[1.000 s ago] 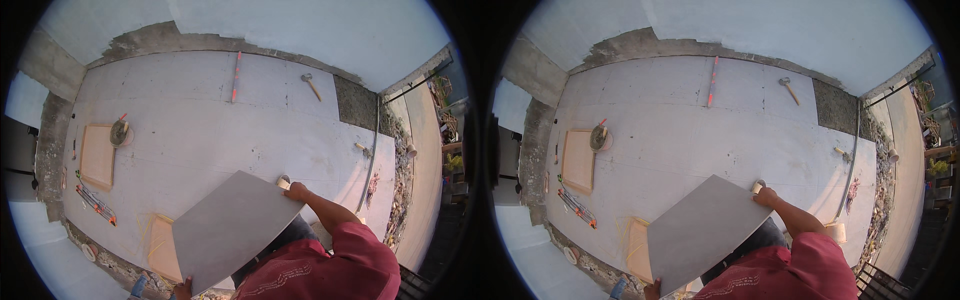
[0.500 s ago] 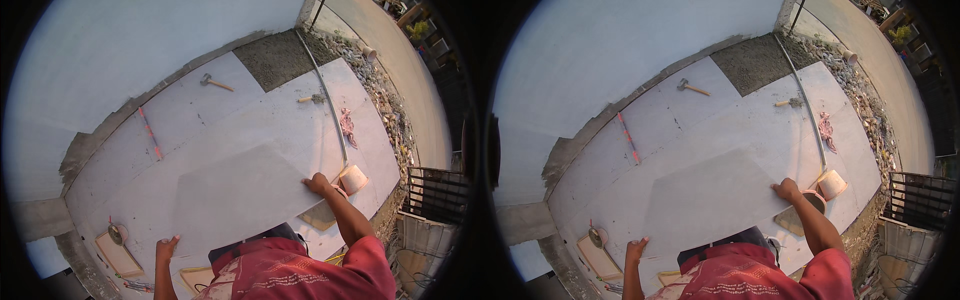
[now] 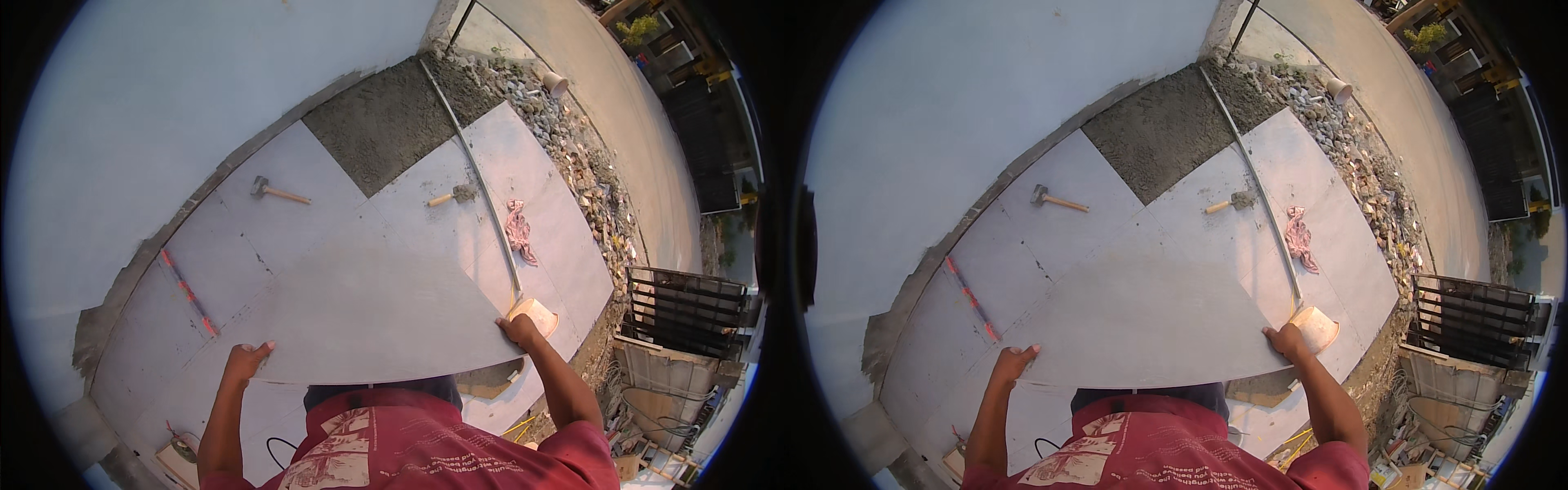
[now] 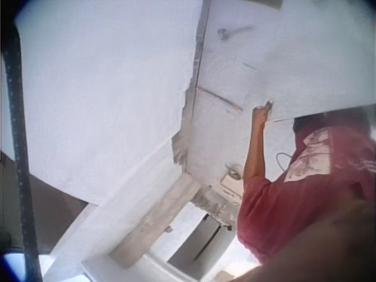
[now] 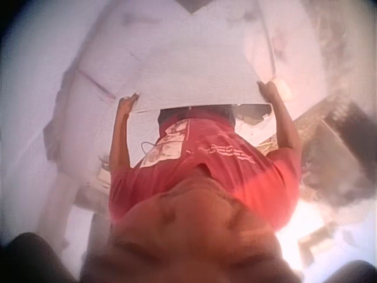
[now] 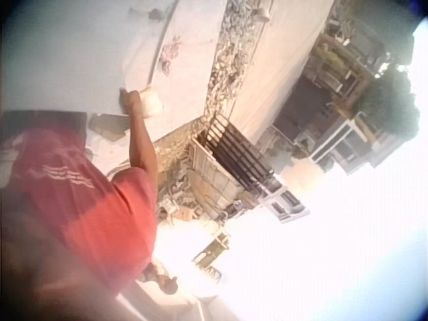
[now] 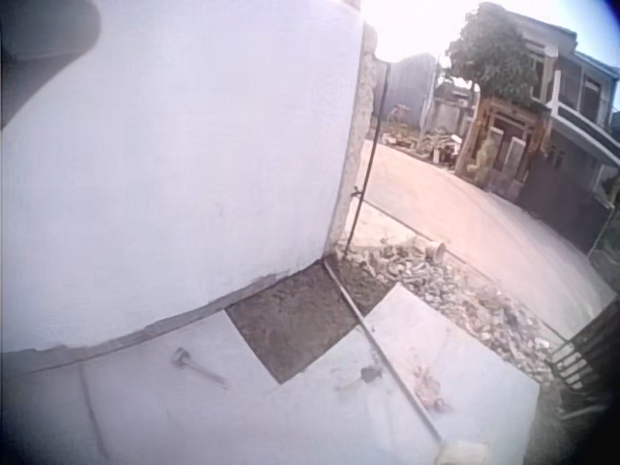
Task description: The person installs floor tiles by spreading cement with a trowel, placing tiles, and tapping them with a rubber mallet. They use a level to check alignment and a tape measure to mark spacing.
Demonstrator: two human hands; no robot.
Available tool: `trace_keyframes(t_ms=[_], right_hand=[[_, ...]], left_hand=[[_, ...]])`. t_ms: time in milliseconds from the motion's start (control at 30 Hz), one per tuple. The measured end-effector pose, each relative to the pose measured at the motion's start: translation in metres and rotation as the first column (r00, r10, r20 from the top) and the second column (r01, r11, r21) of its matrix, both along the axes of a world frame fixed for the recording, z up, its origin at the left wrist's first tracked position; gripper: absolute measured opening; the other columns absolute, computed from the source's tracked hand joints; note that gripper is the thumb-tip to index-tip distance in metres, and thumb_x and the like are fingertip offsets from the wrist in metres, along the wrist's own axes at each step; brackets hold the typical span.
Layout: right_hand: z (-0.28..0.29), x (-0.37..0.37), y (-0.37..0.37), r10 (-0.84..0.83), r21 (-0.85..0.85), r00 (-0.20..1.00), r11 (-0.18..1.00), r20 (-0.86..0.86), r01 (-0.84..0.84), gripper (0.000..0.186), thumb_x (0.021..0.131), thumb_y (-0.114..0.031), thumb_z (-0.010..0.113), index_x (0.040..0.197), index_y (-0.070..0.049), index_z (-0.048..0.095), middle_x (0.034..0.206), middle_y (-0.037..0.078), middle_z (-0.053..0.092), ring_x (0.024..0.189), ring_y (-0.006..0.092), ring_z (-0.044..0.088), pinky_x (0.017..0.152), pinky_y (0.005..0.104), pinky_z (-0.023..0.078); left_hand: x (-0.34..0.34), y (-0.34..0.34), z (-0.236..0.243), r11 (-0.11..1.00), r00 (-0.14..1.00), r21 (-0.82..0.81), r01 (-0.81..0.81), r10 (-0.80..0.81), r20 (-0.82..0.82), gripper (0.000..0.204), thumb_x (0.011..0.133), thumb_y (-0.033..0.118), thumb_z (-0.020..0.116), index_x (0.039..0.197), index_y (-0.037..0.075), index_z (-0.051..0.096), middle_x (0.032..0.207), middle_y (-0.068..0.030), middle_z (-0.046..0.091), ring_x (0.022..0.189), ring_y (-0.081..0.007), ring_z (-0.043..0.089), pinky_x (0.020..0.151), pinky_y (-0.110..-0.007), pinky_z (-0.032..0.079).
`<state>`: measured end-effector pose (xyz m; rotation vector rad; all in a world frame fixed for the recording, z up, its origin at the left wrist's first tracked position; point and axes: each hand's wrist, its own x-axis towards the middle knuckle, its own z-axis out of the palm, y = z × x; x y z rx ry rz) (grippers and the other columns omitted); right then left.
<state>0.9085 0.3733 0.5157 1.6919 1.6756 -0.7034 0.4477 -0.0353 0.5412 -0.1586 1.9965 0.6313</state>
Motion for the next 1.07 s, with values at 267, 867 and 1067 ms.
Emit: trace_keyframes(t_ms=[267, 867, 1067], right_hand=[[-0.037, -0.026, 0.109, -0.058, -0.12, 0.997, 0.991, -0.045, 0.053, 0.075, 0.084, -0.056, 0.067, 0.093, 0.019, 0.065, 0.092, 0.037, 0.066, 0.087, 0.0446, 0.069, 0.078, 0.0442, 0.053], [-0.079, -0.147, 0.383, 0.173, -0.06, 0.977, 0.982, -0.124, -0.182, 0.064, 0.084, -0.049, 0.071, 0.083, 0.015, 0.068, 0.077, 0.027, 0.069, 0.069, 0.0328, 0.07, 0.064, 0.0425, 0.053], [-0.081, -0.188, 0.441, 0.211, -0.027, 0.901, 0.971, -0.378, -0.238, 0.061, 0.086, -0.046, 0.071, 0.089, 0.015, 0.07, 0.08, 0.025, 0.07, 0.074, 0.0301, 0.069, 0.073, 0.0362, 0.053]], left_hand=[[-0.057, 0.126, 0.005, 0.994, 0.987, -0.065, 0.084, -0.092, -0.132, 0.057, 0.073, 0.048, 0.083, 0.071, -0.006, 0.063, 0.068, -0.0079, 0.061, 0.057, -0.0166, 0.054, 0.054, -0.032, 0.045], [-0.067, 0.291, -0.014, 0.983, 0.988, -0.131, -0.128, 0.114, -0.107, 0.05, 0.074, 0.044, 0.083, 0.063, 0.003, 0.056, 0.061, -0.0018, 0.052, 0.053, -0.0114, 0.043, 0.048, -0.031, 0.037], [-0.075, 0.334, -0.018, 0.968, 0.973, -0.123, -0.22, 0.21, -0.09, 0.05, 0.074, 0.038, 0.084, 0.085, -0.008, 0.069, 0.074, -0.0113, 0.068, 0.06, -0.0156, 0.06, 0.056, -0.031, 0.048]])
